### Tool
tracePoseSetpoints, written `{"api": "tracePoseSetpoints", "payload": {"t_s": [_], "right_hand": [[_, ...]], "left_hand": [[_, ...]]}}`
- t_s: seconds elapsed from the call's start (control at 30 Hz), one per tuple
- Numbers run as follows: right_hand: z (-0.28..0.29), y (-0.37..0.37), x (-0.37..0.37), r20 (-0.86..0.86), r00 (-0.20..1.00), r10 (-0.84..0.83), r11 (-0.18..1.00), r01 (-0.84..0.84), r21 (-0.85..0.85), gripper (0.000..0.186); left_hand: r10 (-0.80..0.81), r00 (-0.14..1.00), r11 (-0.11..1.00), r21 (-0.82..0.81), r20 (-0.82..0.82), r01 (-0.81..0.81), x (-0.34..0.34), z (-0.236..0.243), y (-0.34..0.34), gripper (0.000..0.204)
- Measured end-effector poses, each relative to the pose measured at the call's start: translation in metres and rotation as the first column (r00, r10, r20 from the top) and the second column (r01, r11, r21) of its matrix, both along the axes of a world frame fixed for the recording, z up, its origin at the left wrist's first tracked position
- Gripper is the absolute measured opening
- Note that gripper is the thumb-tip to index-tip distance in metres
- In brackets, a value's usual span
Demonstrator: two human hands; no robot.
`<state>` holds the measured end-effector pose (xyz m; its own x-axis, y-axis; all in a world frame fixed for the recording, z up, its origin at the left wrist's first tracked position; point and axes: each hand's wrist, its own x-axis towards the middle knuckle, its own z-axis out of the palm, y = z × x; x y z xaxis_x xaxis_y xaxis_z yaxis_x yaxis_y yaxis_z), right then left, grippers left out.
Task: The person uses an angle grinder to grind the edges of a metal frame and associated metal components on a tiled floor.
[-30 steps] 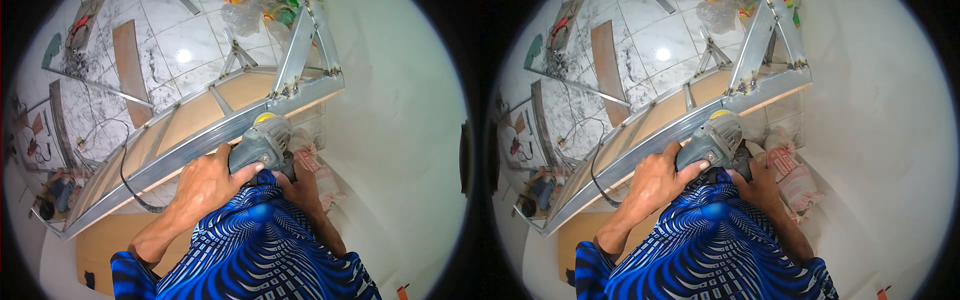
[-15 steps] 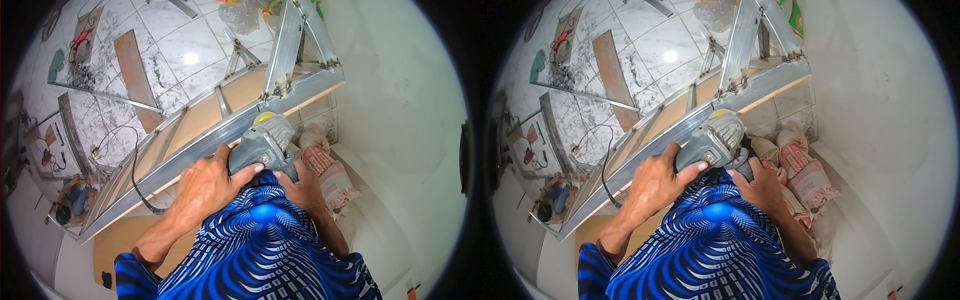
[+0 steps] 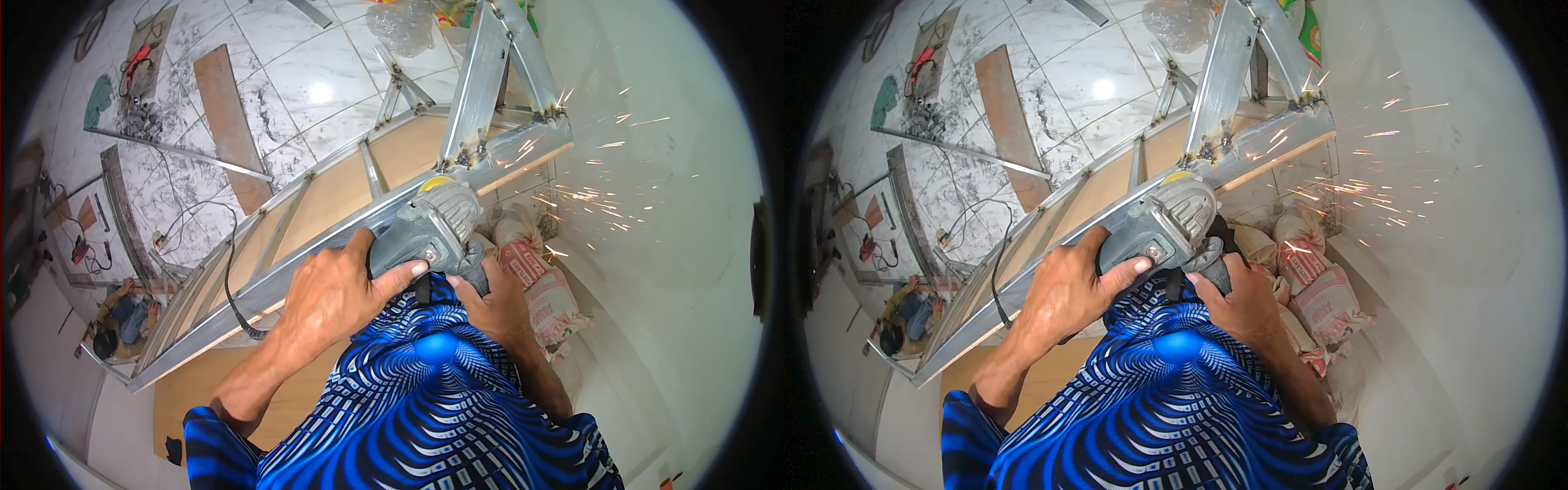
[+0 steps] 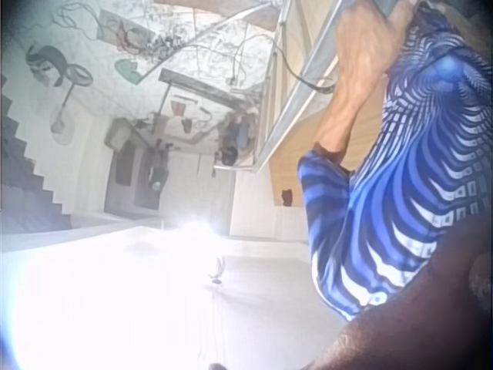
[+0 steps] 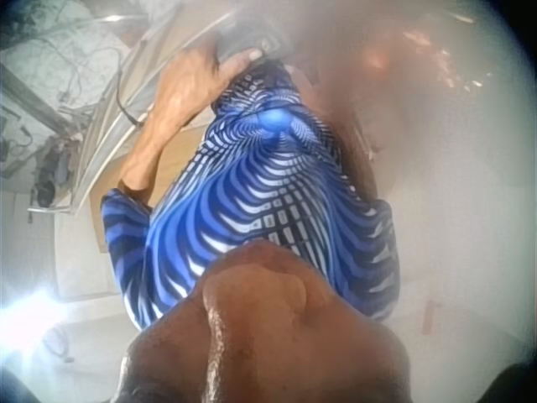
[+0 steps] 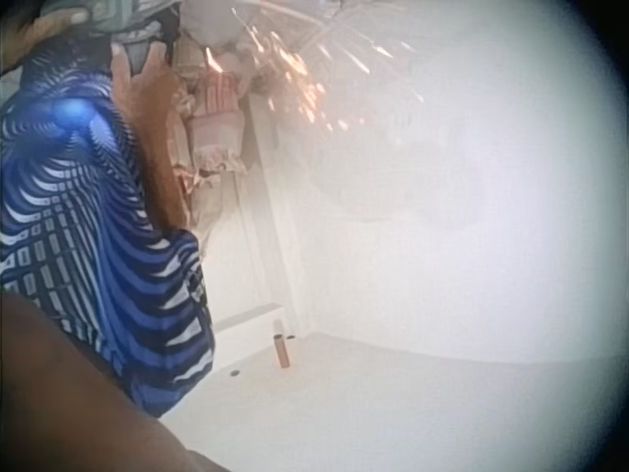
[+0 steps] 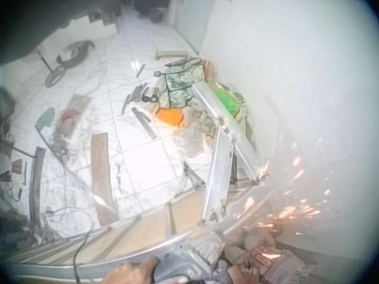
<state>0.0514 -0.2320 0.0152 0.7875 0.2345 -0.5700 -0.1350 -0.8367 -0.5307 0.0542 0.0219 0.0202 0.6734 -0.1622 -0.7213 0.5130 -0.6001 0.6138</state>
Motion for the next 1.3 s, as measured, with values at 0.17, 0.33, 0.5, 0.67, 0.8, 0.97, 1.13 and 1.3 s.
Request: {"api": "tracePoseSetpoints", "payload": {"t_s": [0.17,0.33,0.5,0.67,0.8,0.97,1.13,1.3], "right_hand": [[0.012,0.001,-0.003,-0.066,0.997,-0.042,0.999,0.04,-0.03,0.036],[0.014,-0.004,-0.008,-0.026,0.999,0.023,0.998,-0.024,-0.05,0.036],[0.011,0.002,-0.003,0.03,0.999,0.031,0.999,-0.03,-0.013,0.034],[0.02,0.005,0.003,-0.079,0.997,-0.021,0.994,0.013,-0.105,0.031],[0.028,-0.001,0.001,-0.167,0.985,-0.036,0.986,0.007,-0.168,0.04],[0.027,0.0,0.001,-0.13,0.991,-0.011,0.991,-0.006,-0.132,0.038],[0.029,0.013,0.01,-0.166,0.985,-0.042,0.991,0.021,-0.128,0.032],[0.024,0.009,0.011,-0.162,0.987,0.001,0.993,-0.02,-0.117,0.036]], "left_hand": [[-0.005,0.998,1.0,-0.022,-0.061,0.004,-0.002,0.003,-0.001,0.078],[0.041,0.998,0.998,-0.049,-0.038,-0.043,-0.008,0.0,-0.004,0.074],[0.041,0.997,0.998,-0.044,-0.059,-0.044,-0.003,-0.001,0.003,0.076],[-0.004,0.996,0.999,-0.047,-0.087,0.0,0.003,0.003,0.003,0.078],[0.041,0.998,0.996,-0.083,-0.037,-0.044,-0.006,0.0,-0.004,0.072],[0.084,0.996,0.992,-0.09,-0.031,-0.087,-0.01,0.003,-0.002,0.071],[0.047,0.995,0.995,-0.083,-0.09,-0.055,-0.003,0.005,0.004,0.073],[0.068,0.995,0.995,-0.07,-0.08,-0.073,-0.006,0.002,0.006,0.075]]}}
